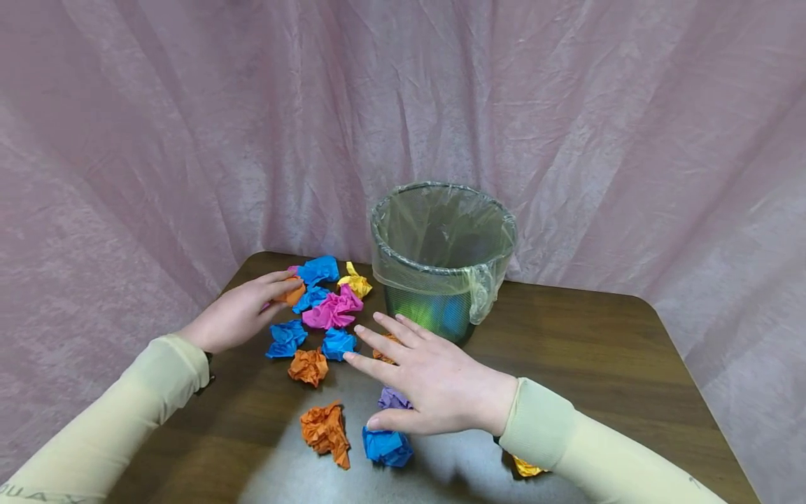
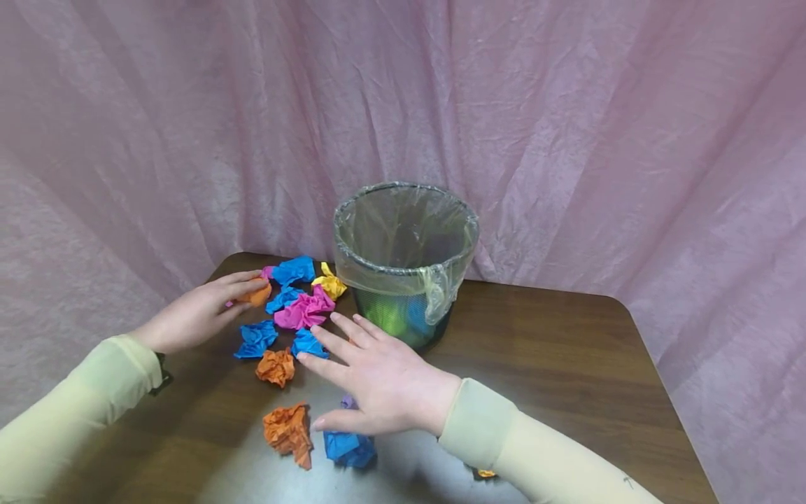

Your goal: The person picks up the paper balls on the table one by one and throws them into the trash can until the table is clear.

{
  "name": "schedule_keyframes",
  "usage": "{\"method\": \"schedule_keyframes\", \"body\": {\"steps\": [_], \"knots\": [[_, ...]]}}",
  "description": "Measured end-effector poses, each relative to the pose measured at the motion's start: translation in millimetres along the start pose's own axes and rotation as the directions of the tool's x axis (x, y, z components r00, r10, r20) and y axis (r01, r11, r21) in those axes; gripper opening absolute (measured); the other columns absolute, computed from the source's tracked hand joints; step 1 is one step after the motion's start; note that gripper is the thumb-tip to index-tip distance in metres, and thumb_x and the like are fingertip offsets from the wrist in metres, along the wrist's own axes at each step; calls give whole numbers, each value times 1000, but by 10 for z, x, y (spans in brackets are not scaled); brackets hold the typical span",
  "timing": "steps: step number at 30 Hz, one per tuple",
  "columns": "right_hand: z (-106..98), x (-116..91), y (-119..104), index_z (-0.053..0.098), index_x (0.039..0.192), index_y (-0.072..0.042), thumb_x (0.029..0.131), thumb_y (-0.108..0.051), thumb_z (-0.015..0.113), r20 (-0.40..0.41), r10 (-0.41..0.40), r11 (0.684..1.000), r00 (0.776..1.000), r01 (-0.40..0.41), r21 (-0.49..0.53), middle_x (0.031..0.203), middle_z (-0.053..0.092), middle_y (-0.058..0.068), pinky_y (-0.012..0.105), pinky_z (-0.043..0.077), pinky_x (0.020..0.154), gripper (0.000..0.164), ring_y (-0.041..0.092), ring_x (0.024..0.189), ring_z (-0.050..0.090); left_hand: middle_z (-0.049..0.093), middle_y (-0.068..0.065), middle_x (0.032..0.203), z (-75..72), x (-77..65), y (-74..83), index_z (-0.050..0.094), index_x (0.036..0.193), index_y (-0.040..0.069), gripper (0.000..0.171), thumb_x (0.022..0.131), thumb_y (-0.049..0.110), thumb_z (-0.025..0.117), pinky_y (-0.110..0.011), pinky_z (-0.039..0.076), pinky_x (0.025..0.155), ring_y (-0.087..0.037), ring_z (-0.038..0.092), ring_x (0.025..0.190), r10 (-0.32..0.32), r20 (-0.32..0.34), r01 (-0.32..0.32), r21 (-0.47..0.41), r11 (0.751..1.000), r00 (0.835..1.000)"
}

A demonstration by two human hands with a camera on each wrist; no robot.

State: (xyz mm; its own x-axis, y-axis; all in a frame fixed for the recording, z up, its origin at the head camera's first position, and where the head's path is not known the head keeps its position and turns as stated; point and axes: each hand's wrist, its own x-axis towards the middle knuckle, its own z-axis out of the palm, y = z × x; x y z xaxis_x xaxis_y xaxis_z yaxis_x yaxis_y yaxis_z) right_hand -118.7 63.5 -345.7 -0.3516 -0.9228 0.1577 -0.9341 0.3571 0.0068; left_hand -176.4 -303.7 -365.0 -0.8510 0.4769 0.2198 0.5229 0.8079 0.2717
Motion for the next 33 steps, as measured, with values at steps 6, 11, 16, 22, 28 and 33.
{"method": "schedule_keyframes", "body": {"steps": [6, 11, 16, 22, 28, 33], "knots": [[-204, -72, 25, 27, 164, -29, 98, -75, 36, 11, 35, 999, 999, -35, 11, 171, 13, 2, 45, 14, 124, 81, 28, 157, 1, 50, -18, 151, -125, 93, 158, 58, 145, 4, 49, 97, 3, 69, -52, 49, 102, -36, 55, 131, 63, -13, -63, -2, 998, 998], [-350, -105, 59, 30, 163, -27, 98, -74, 40, -18, 39, 999, 999, -39, -16, 170, 18, 4, 44, 18, 124, 81, 30, 157, 7, 47, -15, 154, -260, 208, 307, 57, 147, 8, 50, 98, 8, 69, -50, 49, 103, -35, 56, 131, 95, -6, -95, 20, 995, 995], [-513, -158, 119, 28, 164, -27, 98, -73, 40, -36, 43, 998, 998, -45, -48, 171, 12, 3, 44, 16, 124, 81, 29, 157, 5, 46, -13, 156, -419, 320, 481, 56, 149, 11, 52, 98, 9, 70, -49, 51, 101, -33, 58, 129, 92, 7, -93, 20, 996, 996], [-706, -248, 278, 27, 164, -28, 99, -72, 40, -74, 88, 993, 993, -93, -69, 172, 8, 0, 51, 20, 122, 80, 27, 157, 2, 45, -6, 157, -536, 472, 681, 53, 151, 15, 56, 98, 13, 71, -45, 50, 103, -27, 55, 133, 118, -14, -119, -5, 993, 993], [-856, -406, 511, 24, 164, -30, 99, -72, 39, -73, 186, 979, 980, -191, -75, 172, 5, -3, 52, 18, 123, 79, 24, 157, -1, 42, -3, 159, -581, 650, 876, 49, 154, 18, 56, 101, 17, 67, -44, 47, 107, -24, 50, 138, 166, -10, -166, 2, 986, 986], [-920, -546, 689, 23, 164, -32, 99, -72, 41, -54, 263, 962, 963, -266, -56, 171, 5, -5, 52, 15, 123, 79, 23, 157, -1, 39, -4, 161, -618, 813, 1001, 49, 154, 16, 55, 102, 15, 66, -41, 47, 108, -23, 48, 139, 219, -25, -219, -10, 976, 975]]}}
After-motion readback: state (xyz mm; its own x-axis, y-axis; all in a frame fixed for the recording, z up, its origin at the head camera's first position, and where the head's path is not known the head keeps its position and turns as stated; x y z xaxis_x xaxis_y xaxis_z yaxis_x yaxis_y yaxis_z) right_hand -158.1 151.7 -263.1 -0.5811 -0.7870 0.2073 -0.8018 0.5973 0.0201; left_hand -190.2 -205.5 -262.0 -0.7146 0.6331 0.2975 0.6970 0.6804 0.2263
